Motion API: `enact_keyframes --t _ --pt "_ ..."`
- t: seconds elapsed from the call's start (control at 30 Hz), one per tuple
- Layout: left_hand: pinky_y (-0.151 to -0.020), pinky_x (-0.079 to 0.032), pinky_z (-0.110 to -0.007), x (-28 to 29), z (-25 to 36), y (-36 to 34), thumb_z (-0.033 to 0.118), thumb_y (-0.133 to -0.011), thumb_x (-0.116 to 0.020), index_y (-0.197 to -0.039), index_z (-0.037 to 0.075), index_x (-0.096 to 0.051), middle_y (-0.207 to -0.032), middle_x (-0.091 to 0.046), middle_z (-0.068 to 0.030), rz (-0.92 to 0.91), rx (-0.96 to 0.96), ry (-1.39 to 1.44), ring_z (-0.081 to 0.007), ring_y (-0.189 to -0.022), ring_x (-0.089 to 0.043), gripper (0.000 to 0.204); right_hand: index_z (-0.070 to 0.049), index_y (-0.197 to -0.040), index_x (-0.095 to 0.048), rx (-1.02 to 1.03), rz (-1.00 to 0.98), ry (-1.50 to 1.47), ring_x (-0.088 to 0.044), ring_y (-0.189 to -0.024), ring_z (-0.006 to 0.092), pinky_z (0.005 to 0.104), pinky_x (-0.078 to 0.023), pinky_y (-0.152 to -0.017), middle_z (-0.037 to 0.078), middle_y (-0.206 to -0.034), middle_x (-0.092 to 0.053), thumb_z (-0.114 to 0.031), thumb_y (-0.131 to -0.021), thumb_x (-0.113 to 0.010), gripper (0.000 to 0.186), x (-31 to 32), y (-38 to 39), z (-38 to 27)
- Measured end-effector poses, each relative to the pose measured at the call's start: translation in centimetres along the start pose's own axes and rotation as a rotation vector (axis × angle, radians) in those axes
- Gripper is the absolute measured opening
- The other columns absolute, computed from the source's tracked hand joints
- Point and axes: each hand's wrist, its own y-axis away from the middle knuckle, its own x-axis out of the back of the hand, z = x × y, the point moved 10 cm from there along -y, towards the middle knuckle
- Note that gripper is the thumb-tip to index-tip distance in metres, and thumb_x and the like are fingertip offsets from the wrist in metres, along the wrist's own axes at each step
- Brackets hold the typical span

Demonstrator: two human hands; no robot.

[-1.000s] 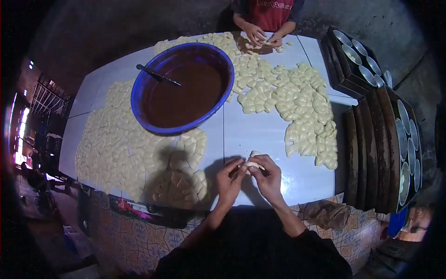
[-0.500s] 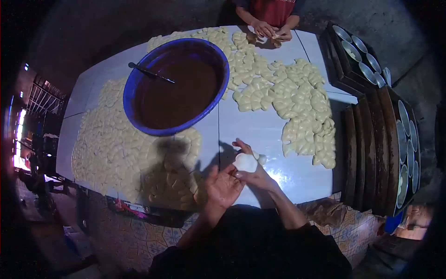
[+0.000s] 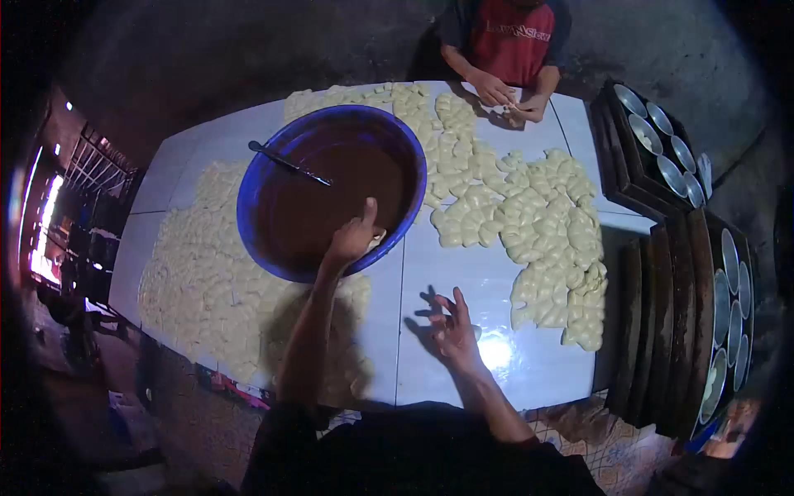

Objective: The person prepares filled pastries by hand, dipping and folding dough pieces with filling, shaping them together, and placing the shaped dough rolls into metal baking pans.

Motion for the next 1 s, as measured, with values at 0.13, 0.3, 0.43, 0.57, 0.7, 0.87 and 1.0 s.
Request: enact_keyframes --t 0.13,0.3,0.43,0.57,0.7,0.87,1.0 --pt "-0.086 -0.049 -0.037 0.9 2.7 7.5 0.048 -0.099 -0.038 -0.118 -0.007 -0.059 -0.104 -0.064 -0.0241 0.180 -0.150 0.281 -0.0330 -0.094 -0.064 0.062 -0.009 -0.150 -0.010 -0.088 0.076 -0.179 -0.052 -0.106 0.0187 0.0335 -0.046 -0.092 0.013 -0.139 -0.041 -0.013 -0.093 -0.057 0.074 0.2 -0.6 0.0" --pt "-0.095 -0.044 -0.034 -7.9 1.6 14.8 0.023 -0.099 -0.042 -0.126 -0.005 -0.054 -0.121 -0.057 -0.0145 -0.168 -0.047 1.235 -0.0211 -0.108 -0.058 0.041 0.002 -0.134 -0.039 -0.446 0.193 -0.537 -0.055 -0.100 0.0144 0.0277 -0.048 -0.083 0.011 -0.120 -0.053 -0.011 -0.095 -0.055 0.045 -1.1 -0.6 3.6" --pt "-0.091 -0.044 -0.029 -9.6 -1.2 16.9 0.009 -0.092 -0.053 -0.135 -0.002 -0.046 -0.115 -0.058 -0.0102 0.038 0.113 1.302 -0.0157 -0.103 -0.057 0.044 0.003 -0.120 -0.058 -0.296 0.343 0.027 -0.055 -0.098 0.0134 0.0290 -0.047 -0.080 0.008 -0.109 -0.057 -0.009 -0.086 -0.065 0.037 0.6 1.0 1.6" --pt "-0.091 -0.046 -0.031 -10.2 0.5 19.1 -0.008 -0.085 -0.054 -0.137 -0.005 -0.039 -0.130 -0.051 -0.0136 -0.100 -0.143 0.864 -0.0164 -0.110 -0.054 0.054 -0.002 -0.119 -0.061 0.210 0.132 0.876 -0.052 -0.102 0.0288 0.0352 -0.044 -0.086 0.015 -0.113 -0.053 0.001 -0.077 -0.062 0.042 -3.0 1.9 -5.5" --pt "-0.089 -0.047 -0.026 -10.2 1.7 21.5 -0.008 -0.085 -0.057 -0.143 -0.005 -0.026 -0.123 -0.058 -0.0144 0.008 -0.237 0.618 -0.0147 -0.106 -0.057 0.066 -0.003 -0.110 -0.063 0.397 0.053 0.910 -0.054 -0.099 0.0297 0.0358 -0.046 -0.083 0.014 -0.110 -0.055 0.007 -0.076 -0.059 0.036 -3.4 2.6 -7.5" --pt "-0.085 -0.050 -0.025 -10.0 0.3 22.5 -0.005 -0.086 -0.060 -0.140 -0.004 -0.034 -0.119 -0.059 -0.0172 0.148 -0.284 0.852 -0.0146 -0.098 -0.061 0.060 -0.001 -0.098 -0.067 0.264 0.158 0.681 -0.059 -0.088 0.0207 0.0299 -0.048 -0.077 0.012 -0.105 -0.057 0.004 -0.083 -0.056 0.019 -1.4 2.8 -9.0" --pt "-0.085 -0.049 -0.025 -12.8 -0.7 23.3 -0.001 -0.087 -0.063 -0.132 -0.002 -0.049 -0.122 -0.057 -0.0130 0.045 -0.238 0.940 -0.0125 -0.096 -0.061 0.047 0.000 -0.096 -0.068 0.232 0.262 0.661 -0.060 -0.089 0.0220 0.0312 -0.049 -0.076 0.012 -0.100 -0.058 -0.002 -0.085 -0.058 0.014 -0.7 3.7 -8.1"
